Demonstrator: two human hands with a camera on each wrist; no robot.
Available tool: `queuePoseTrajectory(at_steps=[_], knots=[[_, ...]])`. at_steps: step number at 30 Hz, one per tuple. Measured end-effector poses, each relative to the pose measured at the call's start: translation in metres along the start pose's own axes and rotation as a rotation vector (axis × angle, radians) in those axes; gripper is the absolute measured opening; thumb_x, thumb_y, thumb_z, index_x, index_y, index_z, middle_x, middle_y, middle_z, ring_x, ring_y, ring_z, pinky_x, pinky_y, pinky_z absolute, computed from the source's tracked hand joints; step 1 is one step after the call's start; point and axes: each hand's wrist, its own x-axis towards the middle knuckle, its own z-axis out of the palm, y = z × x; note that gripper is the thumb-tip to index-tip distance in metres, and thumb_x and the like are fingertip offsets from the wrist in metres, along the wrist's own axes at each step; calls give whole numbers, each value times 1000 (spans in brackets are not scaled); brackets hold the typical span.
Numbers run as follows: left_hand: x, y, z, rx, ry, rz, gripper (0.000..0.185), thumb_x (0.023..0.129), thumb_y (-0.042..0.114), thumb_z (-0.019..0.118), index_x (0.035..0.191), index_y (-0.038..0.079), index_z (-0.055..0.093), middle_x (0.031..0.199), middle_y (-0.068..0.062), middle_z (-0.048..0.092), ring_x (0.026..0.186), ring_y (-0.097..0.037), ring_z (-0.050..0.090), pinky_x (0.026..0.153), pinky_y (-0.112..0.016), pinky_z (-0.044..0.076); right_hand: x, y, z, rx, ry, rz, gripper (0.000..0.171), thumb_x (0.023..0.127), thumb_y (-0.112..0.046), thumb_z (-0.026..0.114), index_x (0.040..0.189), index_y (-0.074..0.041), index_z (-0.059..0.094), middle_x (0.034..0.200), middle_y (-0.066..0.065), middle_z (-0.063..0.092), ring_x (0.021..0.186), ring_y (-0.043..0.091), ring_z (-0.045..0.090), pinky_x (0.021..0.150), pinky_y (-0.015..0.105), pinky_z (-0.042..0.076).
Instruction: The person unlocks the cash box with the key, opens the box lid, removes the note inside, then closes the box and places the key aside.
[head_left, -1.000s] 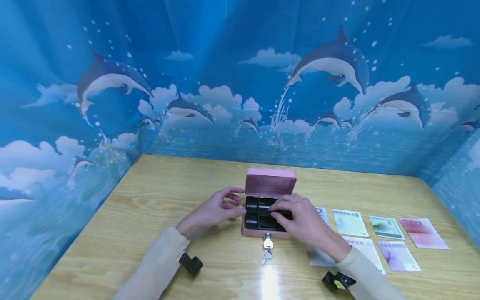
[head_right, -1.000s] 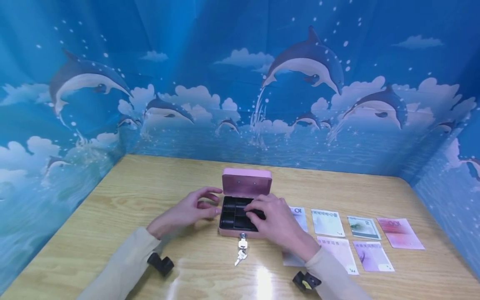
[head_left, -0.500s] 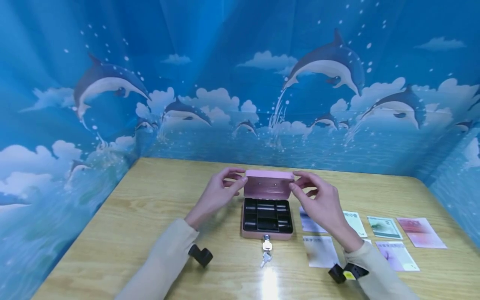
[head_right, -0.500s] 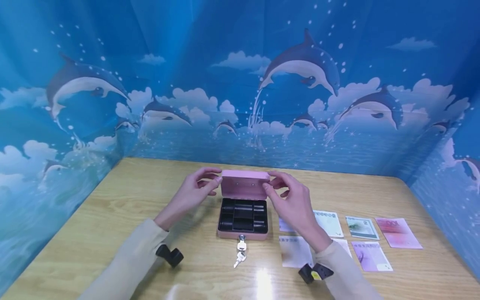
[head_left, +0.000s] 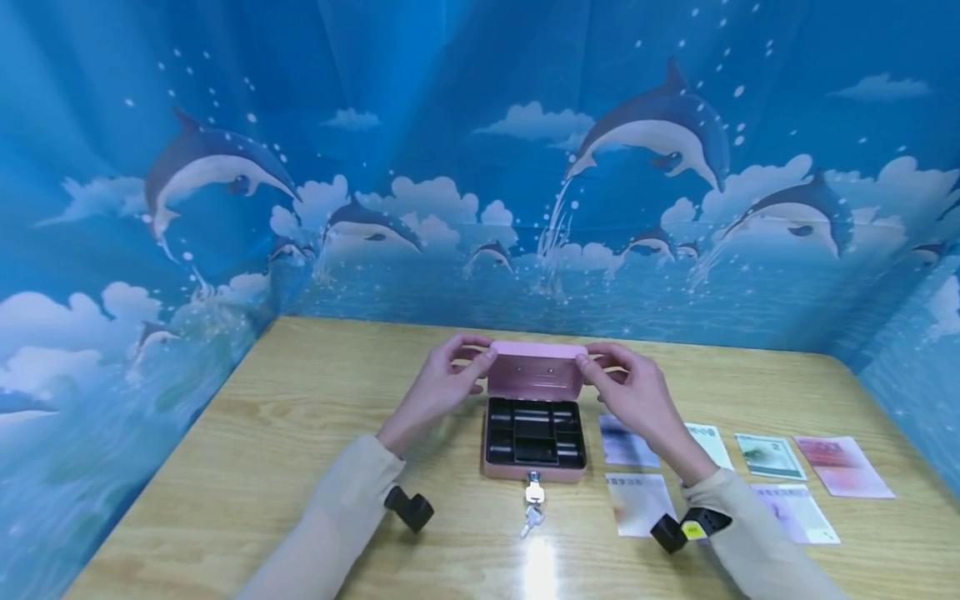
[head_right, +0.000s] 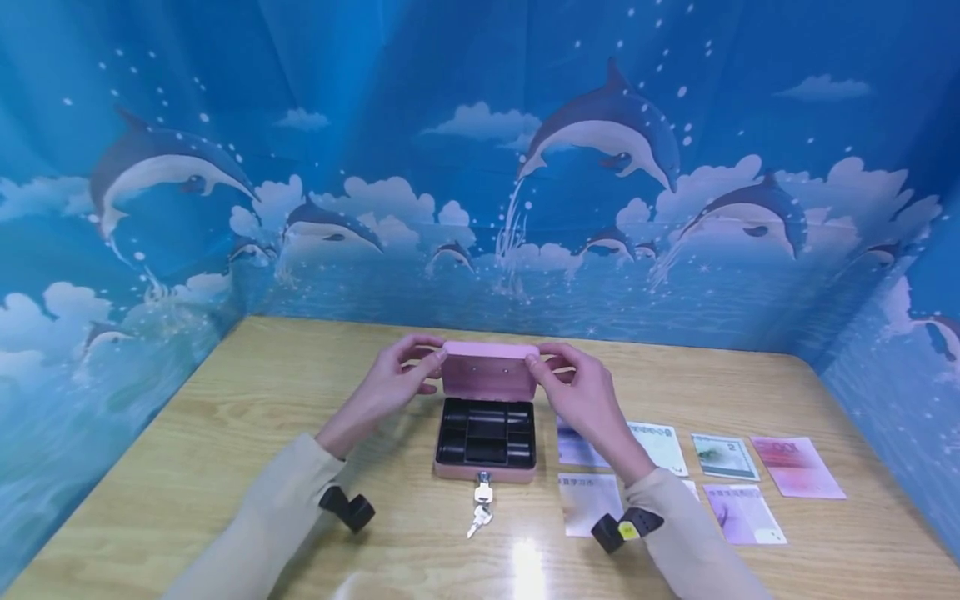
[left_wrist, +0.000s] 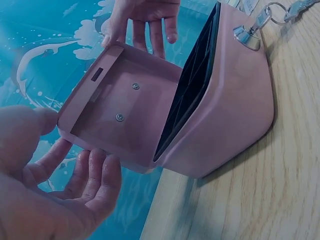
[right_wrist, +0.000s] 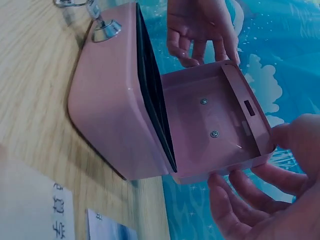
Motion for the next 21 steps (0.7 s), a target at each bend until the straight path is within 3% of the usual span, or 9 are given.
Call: queuePoseTrajectory(at_steps=[4,8,15,21], knots=[[1,1,0,-28,-11,-30,33,101,32,65,130,15,62,131,-14,64,111,-29,68,89,-41,62,0,0,-3,69,-43,37,55,101,-49,60,141,-11,58,124,19,66,109,36,70,82,42,63],[-1,3,-3,-36,-44,-44,28,101,28,64,126,15,62,128,-15,64,112,-31,66,88,-40,62,-1,-2,-5,106,-90,47,52,102,-45,60,141,-10,57,124,20,66,108,33,70,80,39,63],[-8,5,-9,-4,-136,-38,27,101,25,64,124,12,59,125,-14,64,119,-35,63,97,-50,59,-8,-1,-9,79,-150,37,47,103,-40,60,139,-11,58,124,19,67,110,33,68,79,41,63],[-14,5,-12,31,-189,-55,23,100,27,65,120,18,60,127,-11,64,122,-33,63,100,-51,57,-17,0,-13,64,-184,16,49,101,-44,62,139,-12,59,129,18,67,117,36,66,78,40,64]])
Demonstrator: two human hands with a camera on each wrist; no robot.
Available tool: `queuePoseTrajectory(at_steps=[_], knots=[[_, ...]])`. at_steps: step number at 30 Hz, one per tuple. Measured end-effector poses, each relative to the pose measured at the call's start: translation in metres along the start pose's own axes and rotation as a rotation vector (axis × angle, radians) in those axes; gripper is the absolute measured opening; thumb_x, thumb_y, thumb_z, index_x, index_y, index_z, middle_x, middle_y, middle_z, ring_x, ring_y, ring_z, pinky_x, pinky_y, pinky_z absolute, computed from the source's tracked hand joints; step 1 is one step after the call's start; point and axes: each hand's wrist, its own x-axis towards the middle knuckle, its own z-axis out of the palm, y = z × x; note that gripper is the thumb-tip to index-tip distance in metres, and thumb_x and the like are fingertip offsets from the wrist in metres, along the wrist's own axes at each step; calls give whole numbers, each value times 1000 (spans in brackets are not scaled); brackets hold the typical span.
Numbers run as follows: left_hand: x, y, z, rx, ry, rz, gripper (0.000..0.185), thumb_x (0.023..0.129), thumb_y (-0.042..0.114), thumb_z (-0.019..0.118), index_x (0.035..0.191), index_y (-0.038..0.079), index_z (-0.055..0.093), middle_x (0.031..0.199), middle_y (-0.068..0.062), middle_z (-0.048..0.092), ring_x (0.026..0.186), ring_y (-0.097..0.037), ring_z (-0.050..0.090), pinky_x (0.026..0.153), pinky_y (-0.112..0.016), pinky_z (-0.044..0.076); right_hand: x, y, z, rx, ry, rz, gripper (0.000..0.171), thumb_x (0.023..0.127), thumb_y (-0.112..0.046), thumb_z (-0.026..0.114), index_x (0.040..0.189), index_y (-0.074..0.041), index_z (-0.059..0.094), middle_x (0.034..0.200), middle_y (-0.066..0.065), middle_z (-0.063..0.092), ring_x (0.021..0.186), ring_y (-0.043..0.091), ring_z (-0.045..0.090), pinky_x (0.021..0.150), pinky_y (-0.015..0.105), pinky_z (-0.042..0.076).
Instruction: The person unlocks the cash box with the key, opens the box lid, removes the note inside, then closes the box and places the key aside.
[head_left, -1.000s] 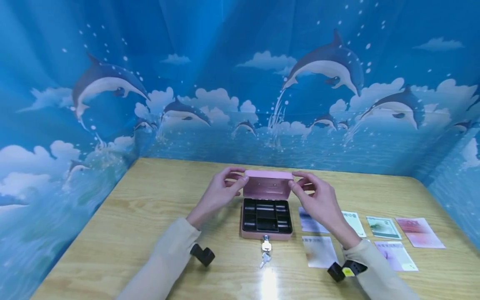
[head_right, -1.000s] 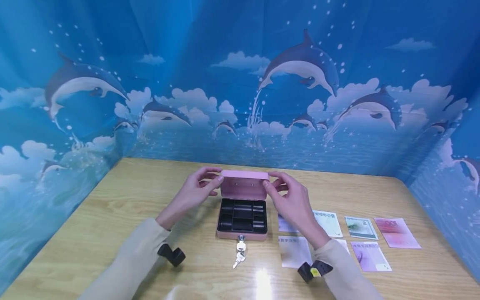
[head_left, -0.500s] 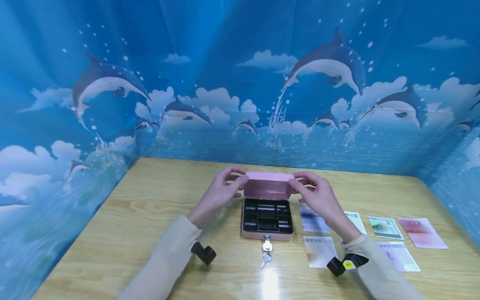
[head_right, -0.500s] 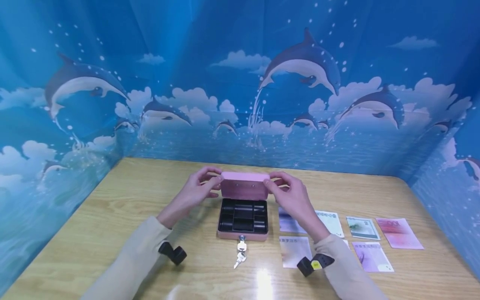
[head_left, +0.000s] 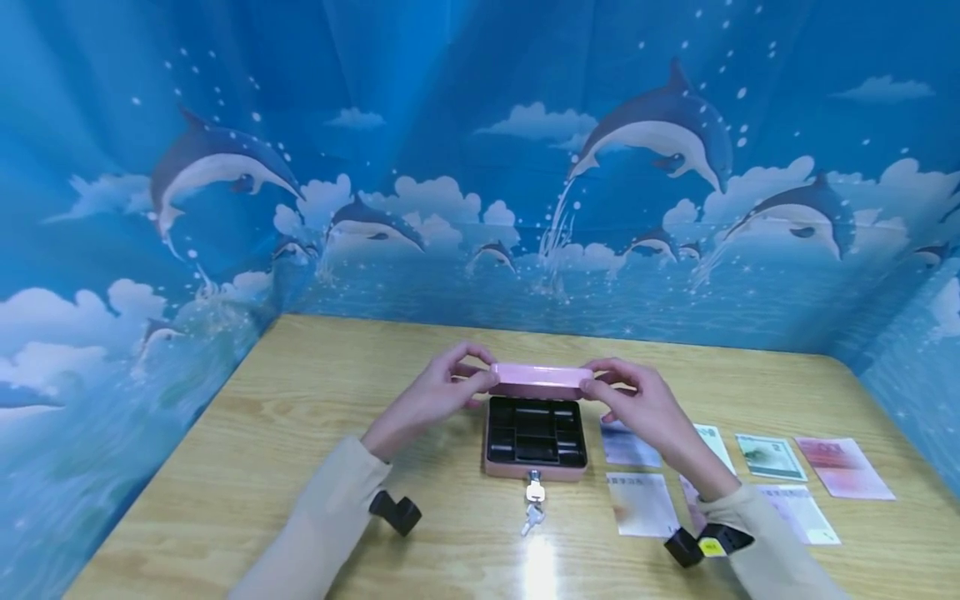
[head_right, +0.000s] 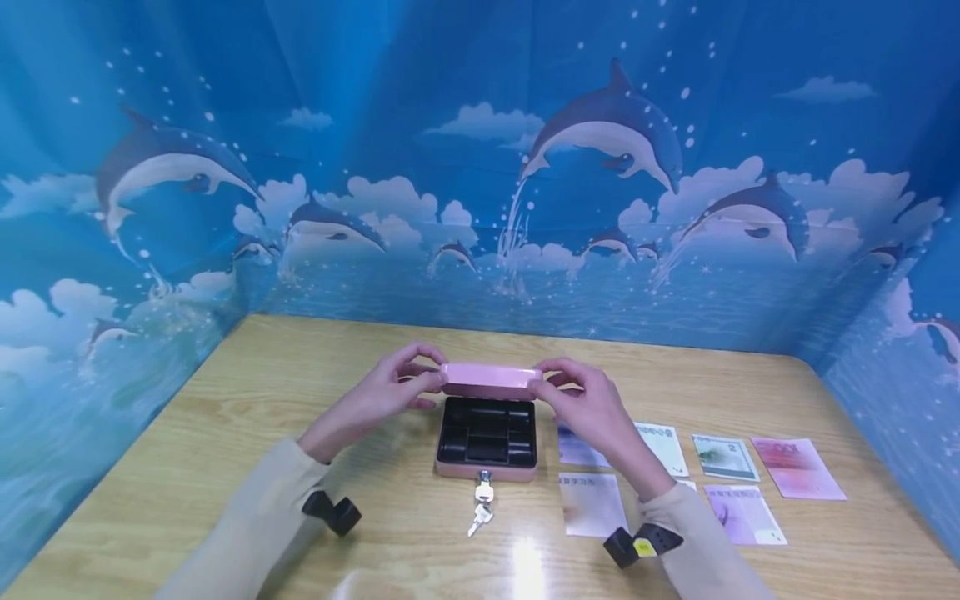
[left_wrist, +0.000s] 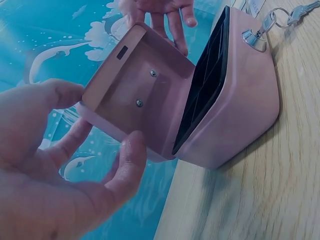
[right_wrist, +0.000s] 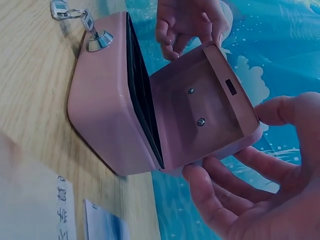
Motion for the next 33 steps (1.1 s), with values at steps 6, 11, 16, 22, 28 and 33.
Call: queuePoseTrajectory(at_steps=[6,11,16,22,28,33], knots=[[-6,-2,-3,34,-33,-1,24,99,28,67,121,21,61,130,-9,65,124,-30,63,101,-51,57,-9,0,0,-82,-5,-51,49,100,-48,63,138,-17,62,130,15,68,114,32,68,82,39,63],[-11,-5,-5,82,-57,10,23,99,31,67,121,27,61,133,-7,67,129,-29,62,104,-52,55,-14,5,0,-174,9,-110,47,100,-50,61,136,-21,64,127,10,72,110,26,71,86,41,61],[-15,-8,-6,101,-86,24,26,98,31,68,123,27,61,136,-6,66,133,-29,59,109,-54,51,-16,10,2,-197,8,-125,45,100,-50,62,134,-21,65,122,8,74,108,26,72,85,41,60],[-17,-13,-9,119,-136,25,33,96,36,71,125,26,61,139,-6,64,133,-30,58,109,-55,50,-18,16,3,-201,4,-151,43,97,-48,67,131,-23,67,120,8,75,108,25,72,80,31,61],[-18,-18,-11,156,-190,61,38,94,33,74,127,24,61,143,-10,59,129,-33,60,98,-46,59,-20,17,-1,-214,-42,-161,42,94,-44,73,129,-23,68,120,7,75,107,24,72,77,23,61],[-19,-22,-12,206,-209,102,41,90,29,78,128,22,62,145,-8,57,126,-32,62,103,-46,56,-23,16,-3,-262,-75,-172,42,91,-47,75,126,-24,70,121,5,75,107,23,72,77,24,60]])
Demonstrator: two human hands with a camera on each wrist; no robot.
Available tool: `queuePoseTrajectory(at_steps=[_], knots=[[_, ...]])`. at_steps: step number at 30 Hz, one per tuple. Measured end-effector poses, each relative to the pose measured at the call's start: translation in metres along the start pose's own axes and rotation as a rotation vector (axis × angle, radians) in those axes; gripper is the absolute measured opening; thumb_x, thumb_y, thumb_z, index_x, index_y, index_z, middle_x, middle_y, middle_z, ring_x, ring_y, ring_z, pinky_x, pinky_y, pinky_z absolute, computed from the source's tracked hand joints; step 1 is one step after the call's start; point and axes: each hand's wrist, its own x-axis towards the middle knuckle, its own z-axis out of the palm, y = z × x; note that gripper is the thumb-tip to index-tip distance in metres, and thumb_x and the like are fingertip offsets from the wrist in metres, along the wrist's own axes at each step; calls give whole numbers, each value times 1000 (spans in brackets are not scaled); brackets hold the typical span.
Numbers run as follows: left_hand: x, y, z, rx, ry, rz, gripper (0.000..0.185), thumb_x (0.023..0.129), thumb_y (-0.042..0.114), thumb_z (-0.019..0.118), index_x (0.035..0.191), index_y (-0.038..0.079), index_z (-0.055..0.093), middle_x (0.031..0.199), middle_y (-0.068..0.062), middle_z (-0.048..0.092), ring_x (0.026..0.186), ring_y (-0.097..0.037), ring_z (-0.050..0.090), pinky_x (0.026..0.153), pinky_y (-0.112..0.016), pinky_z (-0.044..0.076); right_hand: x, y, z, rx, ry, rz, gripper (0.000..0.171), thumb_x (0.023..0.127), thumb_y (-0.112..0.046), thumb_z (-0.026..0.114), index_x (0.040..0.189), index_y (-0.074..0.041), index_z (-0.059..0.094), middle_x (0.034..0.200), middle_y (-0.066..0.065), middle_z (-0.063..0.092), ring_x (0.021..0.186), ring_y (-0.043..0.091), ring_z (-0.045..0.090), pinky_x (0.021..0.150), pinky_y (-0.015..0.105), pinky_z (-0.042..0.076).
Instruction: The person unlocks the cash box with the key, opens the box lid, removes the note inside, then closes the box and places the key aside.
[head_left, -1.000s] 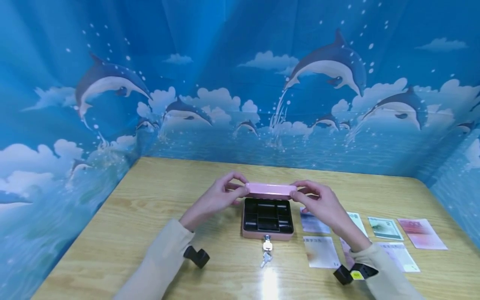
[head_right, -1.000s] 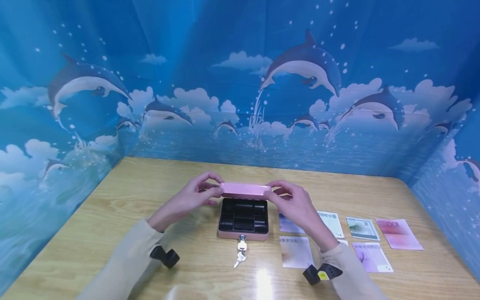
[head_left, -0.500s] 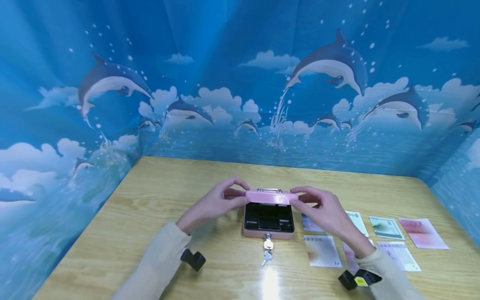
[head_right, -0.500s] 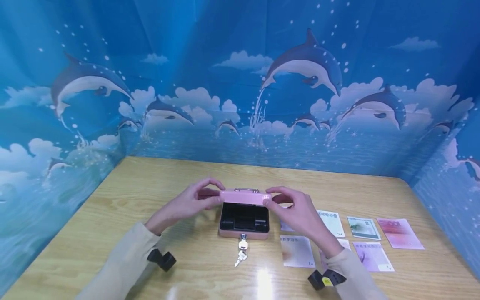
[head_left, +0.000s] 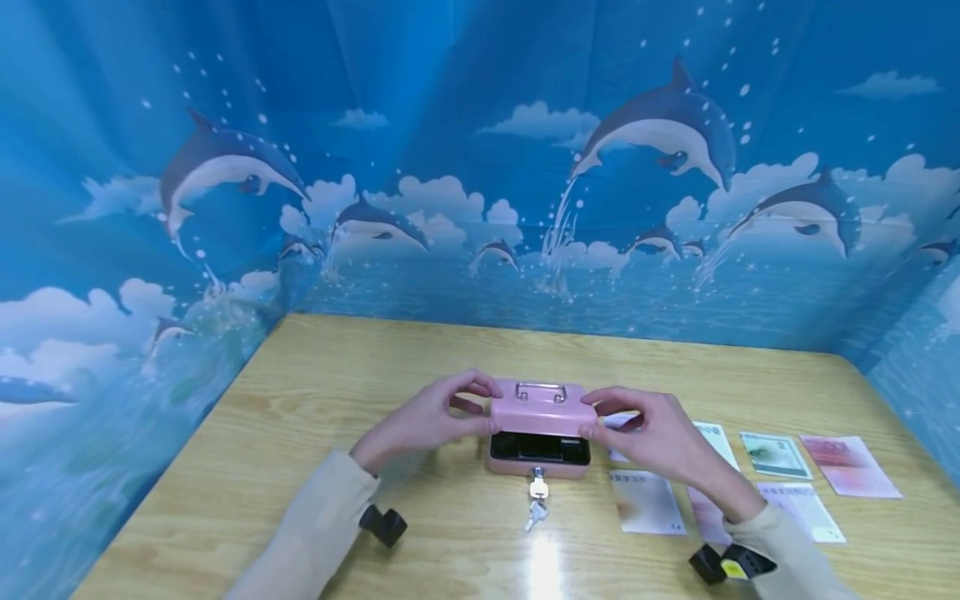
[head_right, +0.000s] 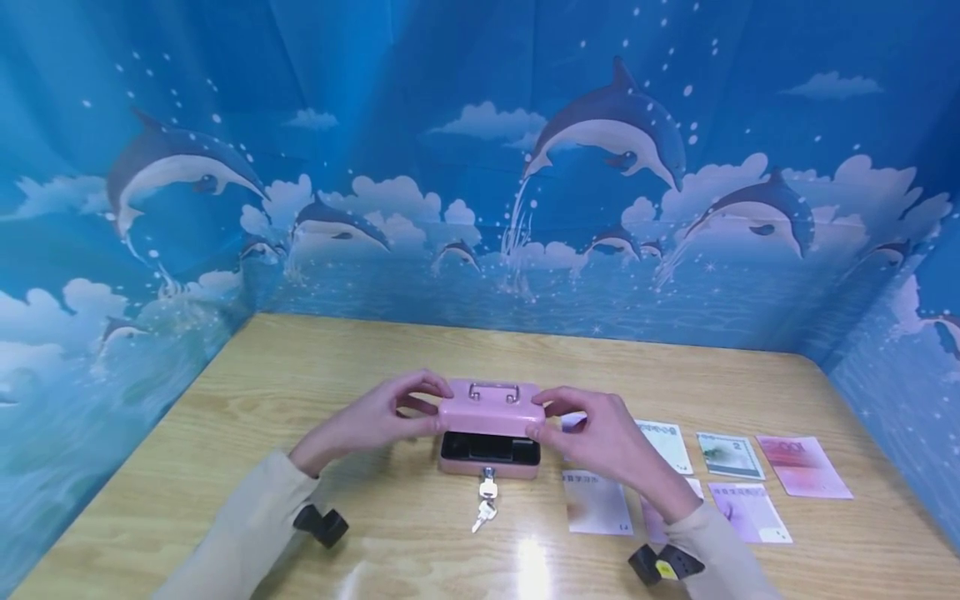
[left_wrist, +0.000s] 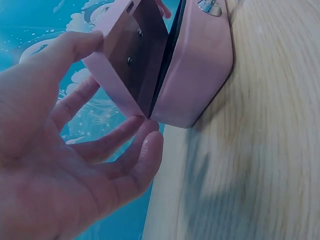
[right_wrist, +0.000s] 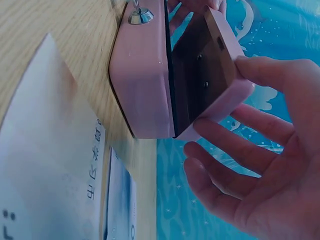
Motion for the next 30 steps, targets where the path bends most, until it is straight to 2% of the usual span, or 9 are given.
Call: queuePoseTrajectory(at_steps=[5,9,14,19,26,30], knots=[[-3,-3,2,33,-12,-11,42,88,30,81,125,25,62,151,-4,52,128,-33,60,106,-48,54,-2,1,1,-39,-18,-53,41,89,-49,76,122,-25,72,118,0,76,109,25,71,78,23,60],[-4,-5,5,62,-18,-1,40,85,30,83,120,27,62,154,-4,49,129,-34,60,106,-49,54,-3,1,3,-82,-27,-87,41,88,-49,78,120,-25,73,115,-3,76,107,24,71,79,29,61],[-6,-4,7,138,-12,23,40,82,28,86,114,30,63,148,-5,50,129,-35,58,107,-49,53,-5,1,6,-137,-32,-128,40,85,-43,81,120,-24,73,113,-2,77,105,24,72,80,36,63],[-7,-4,9,191,-6,36,41,79,26,87,112,32,63,145,-5,50,128,-34,58,104,-48,54,-7,0,9,-174,-23,-143,40,82,-38,84,118,-23,74,112,-3,77,103,23,72,78,36,62],[-7,-6,9,241,-19,41,44,78,26,88,114,32,64,144,-4,49,129,-33,58,103,-45,55,-8,3,12,-202,-12,-169,39,80,-29,86,116,-20,75,111,-3,78,102,23,72,74,29,60],[-6,-6,9,234,-25,10,56,77,29,89,125,31,60,146,-7,48,129,-31,57,103,-45,55,-10,1,12,-218,-16,-200,36,83,-26,84,117,-19,75,112,-2,78,103,26,73,74,31,62]])
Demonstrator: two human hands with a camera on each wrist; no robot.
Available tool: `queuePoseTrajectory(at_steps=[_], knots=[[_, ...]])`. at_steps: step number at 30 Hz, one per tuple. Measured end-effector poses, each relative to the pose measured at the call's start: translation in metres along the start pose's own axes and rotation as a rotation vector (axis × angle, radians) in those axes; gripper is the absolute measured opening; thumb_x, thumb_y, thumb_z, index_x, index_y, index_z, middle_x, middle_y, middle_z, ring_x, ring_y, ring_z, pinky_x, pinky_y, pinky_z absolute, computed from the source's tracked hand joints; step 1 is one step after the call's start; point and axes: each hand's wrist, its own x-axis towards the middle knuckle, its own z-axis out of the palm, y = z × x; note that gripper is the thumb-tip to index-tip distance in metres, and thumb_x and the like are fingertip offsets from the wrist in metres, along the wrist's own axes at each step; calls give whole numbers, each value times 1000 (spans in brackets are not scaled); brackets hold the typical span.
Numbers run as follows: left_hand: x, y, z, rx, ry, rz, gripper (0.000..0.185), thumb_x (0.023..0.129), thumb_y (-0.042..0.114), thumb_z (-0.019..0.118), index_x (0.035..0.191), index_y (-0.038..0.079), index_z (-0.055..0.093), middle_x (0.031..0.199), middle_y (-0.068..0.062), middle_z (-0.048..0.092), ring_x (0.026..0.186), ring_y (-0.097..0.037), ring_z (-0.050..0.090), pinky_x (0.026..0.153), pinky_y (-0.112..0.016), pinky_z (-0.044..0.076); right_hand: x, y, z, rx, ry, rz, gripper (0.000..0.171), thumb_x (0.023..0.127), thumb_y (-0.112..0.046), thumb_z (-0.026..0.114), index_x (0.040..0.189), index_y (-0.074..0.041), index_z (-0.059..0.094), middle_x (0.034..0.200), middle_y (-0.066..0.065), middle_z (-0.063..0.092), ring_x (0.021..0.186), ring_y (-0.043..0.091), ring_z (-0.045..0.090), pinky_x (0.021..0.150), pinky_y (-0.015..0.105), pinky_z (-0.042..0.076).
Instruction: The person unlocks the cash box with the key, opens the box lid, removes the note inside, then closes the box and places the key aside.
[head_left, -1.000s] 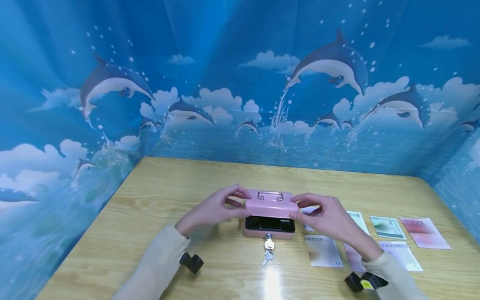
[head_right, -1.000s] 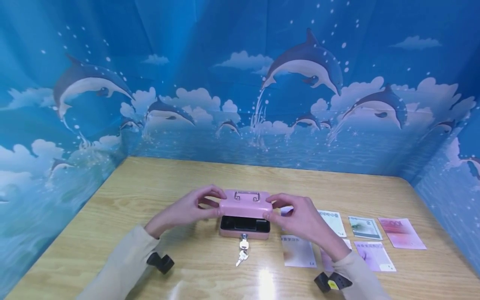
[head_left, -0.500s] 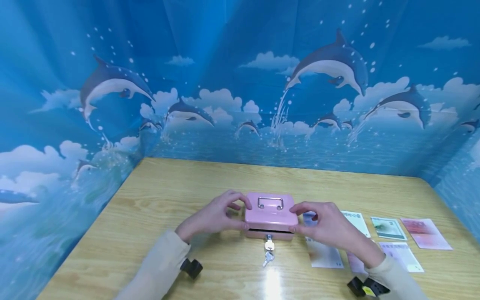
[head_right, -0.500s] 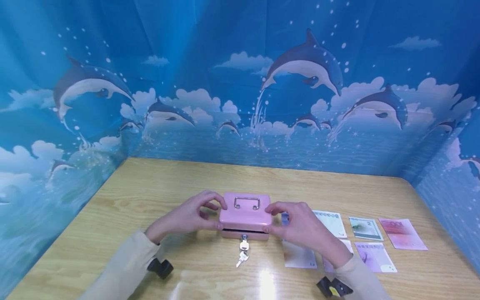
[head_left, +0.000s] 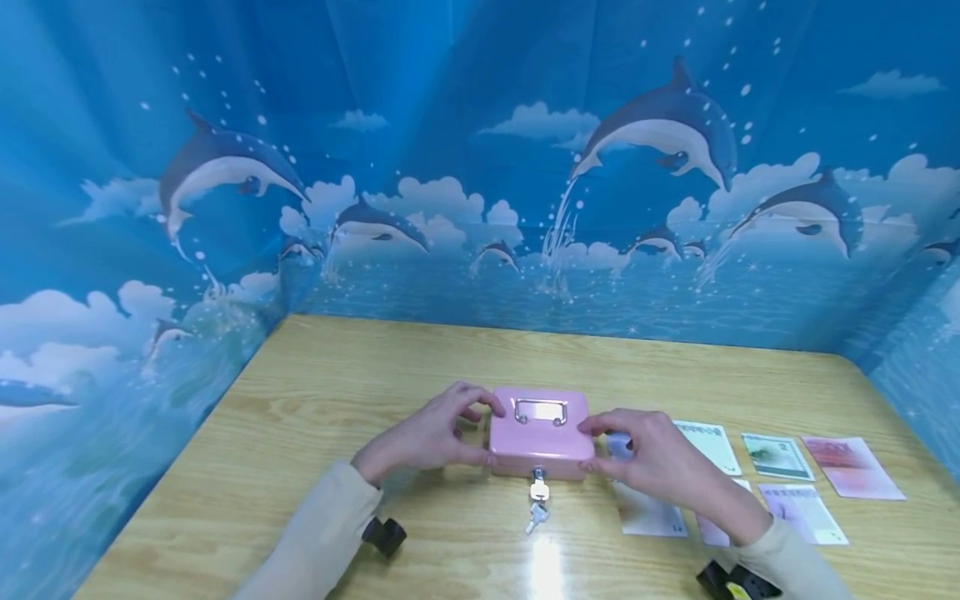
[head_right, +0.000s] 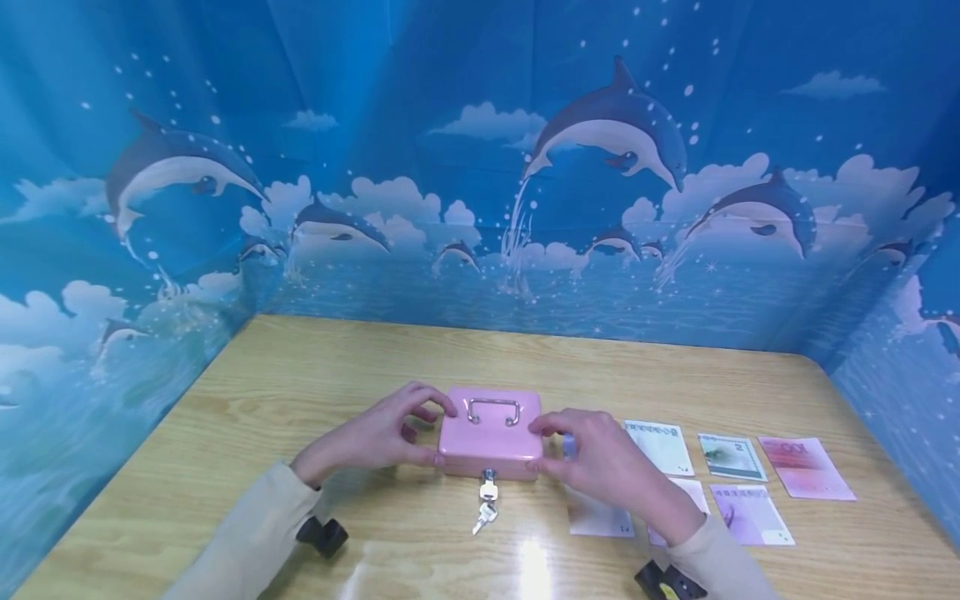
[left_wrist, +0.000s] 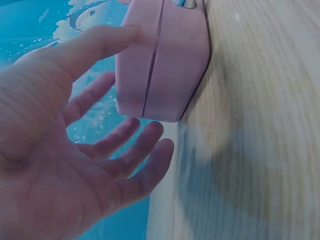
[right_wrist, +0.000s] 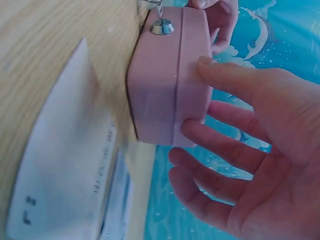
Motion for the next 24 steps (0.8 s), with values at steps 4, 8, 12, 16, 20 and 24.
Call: queuePoseTrajectory(at_steps=[4,8,12,16,20,24], knots=[[1,2,0,-45,-19,-29,82,77,33,89,146,26,47,152,-7,43,130,-27,57,105,-45,53,-1,-3,-5,2,37,-39,28,89,-26,79,117,-19,76,110,-2,78,98,22,73,70,27,61],[5,3,2,-84,-48,-45,105,77,38,89,160,21,28,160,-6,36,133,-25,57,104,-42,52,-2,-6,-10,41,92,-47,22,92,-23,77,113,-19,77,100,-8,76,83,5,66,60,20,53],[8,2,4,-85,-69,-73,114,76,40,90,163,21,20,161,-5,34,132,-24,57,105,-42,51,-4,-11,-11,94,84,-45,16,93,-24,76,108,-21,78,88,-15,72,74,-4,60,57,20,51],[11,0,4,-101,-87,-93,115,76,40,90,164,21,17,157,-6,41,129,-21,59,112,-48,47,-6,-17,-9,154,28,-79,10,95,-26,74,104,-22,78,81,-17,69,71,-4,58,57,21,52],[14,-2,4,-88,-105,-86,117,77,40,90,164,22,15,154,-6,44,123,-18,60,113,-49,46,-8,-23,-5,222,-71,-108,9,97,-28,71,102,-23,77,80,-12,71,69,-3,58,57,21,53],[17,0,5,-55,-102,-73,117,75,40,91,164,23,16,152,-4,46,118,-16,61,107,-45,49,-8,-26,4,264,-153,-124,13,98,-30,70,104,-21,78,82,-8,74,73,-3,63,62,22,57]])
